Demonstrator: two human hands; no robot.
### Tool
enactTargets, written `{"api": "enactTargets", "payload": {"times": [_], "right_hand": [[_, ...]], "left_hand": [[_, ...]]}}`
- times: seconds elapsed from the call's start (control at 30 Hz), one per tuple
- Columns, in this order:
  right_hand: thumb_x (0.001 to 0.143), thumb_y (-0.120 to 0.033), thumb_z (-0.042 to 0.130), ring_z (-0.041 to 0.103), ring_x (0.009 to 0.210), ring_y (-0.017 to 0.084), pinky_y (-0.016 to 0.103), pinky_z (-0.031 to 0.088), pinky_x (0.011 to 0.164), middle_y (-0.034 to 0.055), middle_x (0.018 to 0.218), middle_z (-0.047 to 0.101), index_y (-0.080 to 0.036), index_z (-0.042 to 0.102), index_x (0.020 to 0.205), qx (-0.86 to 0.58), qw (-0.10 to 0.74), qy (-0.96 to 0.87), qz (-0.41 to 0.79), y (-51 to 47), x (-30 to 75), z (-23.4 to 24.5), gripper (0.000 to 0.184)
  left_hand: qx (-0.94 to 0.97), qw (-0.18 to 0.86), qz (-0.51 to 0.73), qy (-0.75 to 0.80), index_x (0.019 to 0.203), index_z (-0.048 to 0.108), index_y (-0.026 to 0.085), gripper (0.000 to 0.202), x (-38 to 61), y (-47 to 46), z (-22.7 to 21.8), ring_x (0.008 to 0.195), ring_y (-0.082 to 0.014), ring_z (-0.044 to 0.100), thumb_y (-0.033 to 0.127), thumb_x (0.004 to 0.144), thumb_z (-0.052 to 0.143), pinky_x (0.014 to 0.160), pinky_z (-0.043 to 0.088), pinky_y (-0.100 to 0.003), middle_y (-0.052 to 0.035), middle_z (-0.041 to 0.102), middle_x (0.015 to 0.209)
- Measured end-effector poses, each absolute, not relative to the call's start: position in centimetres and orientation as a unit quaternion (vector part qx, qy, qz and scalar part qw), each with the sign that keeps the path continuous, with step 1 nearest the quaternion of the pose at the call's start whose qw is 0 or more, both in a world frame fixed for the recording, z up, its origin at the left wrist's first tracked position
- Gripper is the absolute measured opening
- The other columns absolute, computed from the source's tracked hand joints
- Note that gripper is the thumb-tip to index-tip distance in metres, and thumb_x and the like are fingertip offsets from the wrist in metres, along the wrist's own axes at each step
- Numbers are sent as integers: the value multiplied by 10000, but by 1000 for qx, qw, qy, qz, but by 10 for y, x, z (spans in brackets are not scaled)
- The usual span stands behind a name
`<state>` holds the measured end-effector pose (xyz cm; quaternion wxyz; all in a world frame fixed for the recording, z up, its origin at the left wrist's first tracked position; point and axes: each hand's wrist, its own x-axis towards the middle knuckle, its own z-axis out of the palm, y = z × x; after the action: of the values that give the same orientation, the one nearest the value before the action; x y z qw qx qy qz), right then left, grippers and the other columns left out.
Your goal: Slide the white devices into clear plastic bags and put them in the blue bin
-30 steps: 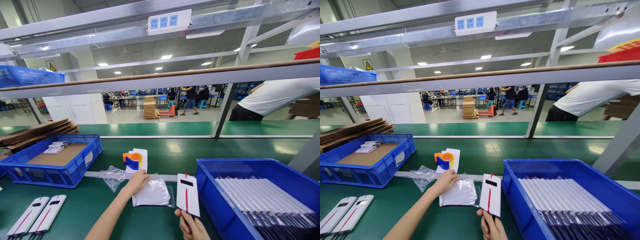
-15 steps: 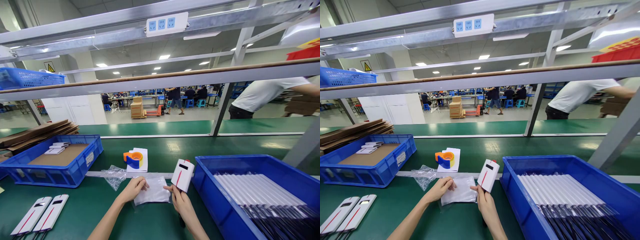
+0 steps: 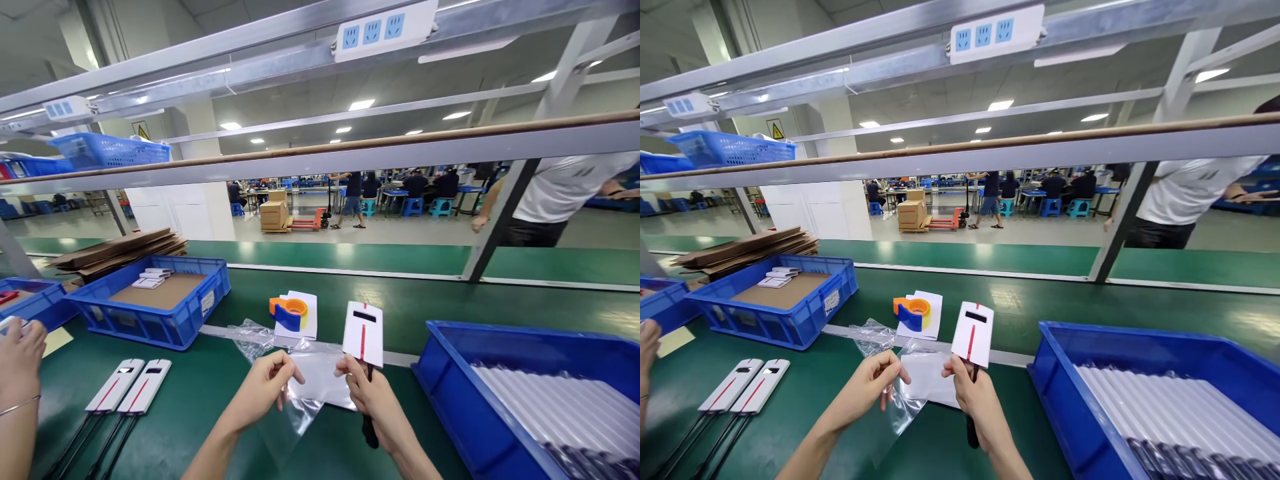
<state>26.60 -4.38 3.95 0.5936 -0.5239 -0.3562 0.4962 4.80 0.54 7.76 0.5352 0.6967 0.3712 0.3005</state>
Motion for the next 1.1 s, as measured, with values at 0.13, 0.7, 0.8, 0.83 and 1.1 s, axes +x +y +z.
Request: {"api": "enactTargets", "payload": {"times": [0.13, 0.7, 0.8, 0.83, 1.1], "right_hand": [[693, -763, 755, 134, 507, 77, 259, 129, 468, -133, 542, 231, -163, 715, 887, -531, 544, -405, 507, -57, 259, 72, 632], [734, -563, 804, 553, 702, 186, 278, 470, 675, -7, 699, 603, -227, 635, 692, -530, 546, -461, 457, -95, 241, 98, 378], [746, -560, 802, 561, 695, 184, 277, 479, 675, -2, 686, 615, -228, 649, 679, -532, 545, -463, 454, -94, 239, 91, 371], [743, -579, 802, 571, 699, 190, 281, 490, 675, 7, 693, 629, -226, 660, 688, -531, 540, -469, 454, -93, 238, 88, 384], [680, -674, 815, 701, 864, 274, 349, 583, 828, 56, 831, 749, -230, 724, 838, -500, 572, -455, 465, -92, 225, 78, 480]], "left_hand": [[702, 522, 308, 374, 849, 688, 146, 425, 43, -13, 95, 538, -112, 530, 516, 982, 529, 483, 432, -196, -1, 589, 657], [696, 402, 440, 401, 897, 651, 196, 266, 60, -38, 104, 765, -192, 604, 455, 949, 616, 697, 509, -293, -61, 692, 887], [707, 221, 528, 415, 857, 597, 230, 182, 63, -49, 97, 816, -214, 562, 387, 936, 641, 742, 477, -315, -45, 622, 857], [721, 205, 527, 401, 819, 575, 233, 204, 65, -52, 96, 786, -213, 547, 388, 936, 638, 718, 463, -314, -39, 600, 816], [755, 349, 427, 354, 736, 549, 216, 260, 73, -54, 98, 682, -181, 551, 315, 977, 546, 628, 427, -282, -32, 596, 748]]}}
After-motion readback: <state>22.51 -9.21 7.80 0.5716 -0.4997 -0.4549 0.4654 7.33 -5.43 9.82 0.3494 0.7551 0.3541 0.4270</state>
